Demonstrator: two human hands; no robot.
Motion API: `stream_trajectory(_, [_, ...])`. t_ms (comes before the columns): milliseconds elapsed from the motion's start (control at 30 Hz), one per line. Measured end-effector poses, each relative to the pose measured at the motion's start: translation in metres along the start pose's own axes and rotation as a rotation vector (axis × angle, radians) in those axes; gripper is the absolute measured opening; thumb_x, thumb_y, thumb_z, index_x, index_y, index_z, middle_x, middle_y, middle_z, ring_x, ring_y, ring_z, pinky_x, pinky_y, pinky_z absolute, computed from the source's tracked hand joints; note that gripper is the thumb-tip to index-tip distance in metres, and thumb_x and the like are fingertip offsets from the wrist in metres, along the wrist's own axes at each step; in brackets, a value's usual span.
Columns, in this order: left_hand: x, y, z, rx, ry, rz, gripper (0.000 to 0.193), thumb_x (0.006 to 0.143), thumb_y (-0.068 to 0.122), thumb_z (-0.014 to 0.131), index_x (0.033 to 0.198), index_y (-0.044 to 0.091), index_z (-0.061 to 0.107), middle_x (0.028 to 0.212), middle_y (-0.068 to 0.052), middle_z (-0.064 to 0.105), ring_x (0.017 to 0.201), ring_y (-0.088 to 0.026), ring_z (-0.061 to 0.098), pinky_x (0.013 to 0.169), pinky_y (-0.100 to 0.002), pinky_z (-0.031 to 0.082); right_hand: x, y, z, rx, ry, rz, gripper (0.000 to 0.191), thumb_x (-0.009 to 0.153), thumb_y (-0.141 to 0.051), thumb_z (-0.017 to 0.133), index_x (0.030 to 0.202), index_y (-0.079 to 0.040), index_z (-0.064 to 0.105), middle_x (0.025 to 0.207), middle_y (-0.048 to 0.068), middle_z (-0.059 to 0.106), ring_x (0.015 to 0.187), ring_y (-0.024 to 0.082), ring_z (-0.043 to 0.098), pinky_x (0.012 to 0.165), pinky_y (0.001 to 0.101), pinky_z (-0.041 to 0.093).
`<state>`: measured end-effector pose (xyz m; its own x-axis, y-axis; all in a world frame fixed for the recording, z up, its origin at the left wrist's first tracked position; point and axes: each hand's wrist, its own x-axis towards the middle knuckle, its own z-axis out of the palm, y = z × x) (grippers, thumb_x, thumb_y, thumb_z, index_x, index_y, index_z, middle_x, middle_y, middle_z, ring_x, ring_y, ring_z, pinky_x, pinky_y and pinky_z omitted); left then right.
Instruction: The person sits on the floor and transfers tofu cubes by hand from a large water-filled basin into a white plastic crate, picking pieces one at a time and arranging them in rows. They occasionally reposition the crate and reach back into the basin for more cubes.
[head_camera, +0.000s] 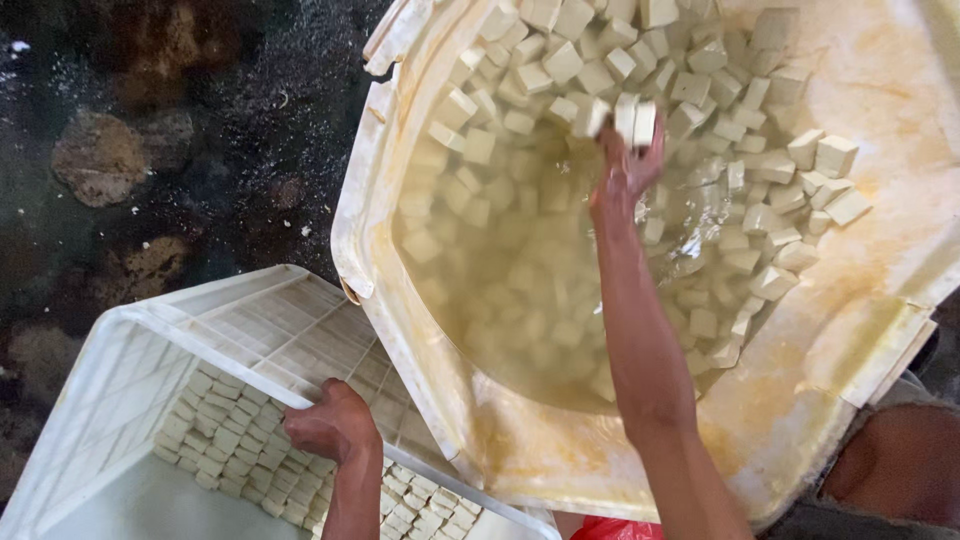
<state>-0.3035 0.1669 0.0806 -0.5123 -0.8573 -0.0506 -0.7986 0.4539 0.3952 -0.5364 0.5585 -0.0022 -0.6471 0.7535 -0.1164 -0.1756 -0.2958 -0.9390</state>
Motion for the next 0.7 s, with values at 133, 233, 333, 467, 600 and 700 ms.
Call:
stream_trajectory(133, [-0.003,0.006,-0.005,-0.022,-0.035,-0.002,0.035,0.082,0.012,0.069,0.095,-0.020,0.064,0.087,-0.033,0.070,0.075,-0.047,0.071,0.068,-0.052,0.055,0.047,0.016,0.040,-0.507,-0.265,-0.525,0.060,0.094,0.003,0.080,0.150,-0.005,0.060,0.140,0.011,0.063,0.118,0.023,0.067,0.098,0.0365,0.061])
stream_trajectory(233, [-0.003,0.011,-0.007,-0.078,-0.033,-0.074,0.033,0.082,0.011,0.069,0.093,-0.020,0.065,0.084,-0.032,0.070,0.073,-0.047,0.070,0.068,-0.053,0.053,0.070,0.031,0.060,-0.662,-0.392,-0.502,0.061,0.088,0.004,0.072,0.146,-0.015,0.066,0.131,0.012,0.066,0.105,0.024,0.071,0.084,0.0364,0.063])
stream_trajectory(333, [-0.003,0.014,-0.008,0.058,0.006,-0.026,0.034,0.082,0.011,0.072,0.094,-0.020,0.065,0.085,-0.034,0.069,0.075,-0.048,0.069,0.069,-0.052,0.054,0.076,0.045,0.063,-0.881,-0.619,-0.660,0.068,0.086,0.002,0.078,0.148,-0.020,0.060,0.134,0.016,0.062,0.114,0.032,0.066,0.086,0.0408,0.061])
stream_trajectory(467, [-0.005,0.012,-0.009,-0.060,-0.012,-0.005,0.034,0.083,0.011,0.068,0.097,-0.020,0.066,0.088,-0.032,0.071,0.078,-0.045,0.072,0.071,-0.052,0.055,0.074,0.062,0.055,-0.947,-0.682,-0.834,0.082,0.084,0.001,0.081,0.158,-0.015,0.048,0.142,0.025,0.051,0.126,0.044,0.056,0.089,0.0453,0.061])
stream_trajectory(600, [-0.005,0.010,-0.007,-0.058,0.006,0.018,0.034,0.082,0.010,0.068,0.098,-0.020,0.066,0.089,-0.033,0.071,0.080,-0.046,0.072,0.071,-0.052,0.055,0.080,0.073,0.052,-1.099,-0.615,-0.979,0.084,0.087,-0.004,0.084,0.160,-0.014,0.043,0.143,0.028,0.045,0.128,0.046,0.055,0.095,0.0473,0.060])
stream_trajectory(700, [-0.002,0.012,-0.005,0.018,-0.018,-0.051,0.034,0.083,0.012,0.070,0.095,-0.020,0.066,0.087,-0.034,0.070,0.079,-0.046,0.072,0.071,-0.052,0.056,0.088,0.076,0.051,-1.086,-0.739,-0.742,0.080,0.098,-0.007,0.082,0.164,-0.017,0.039,0.145,0.020,0.050,0.125,0.039,0.062,0.095,0.0472,0.061])
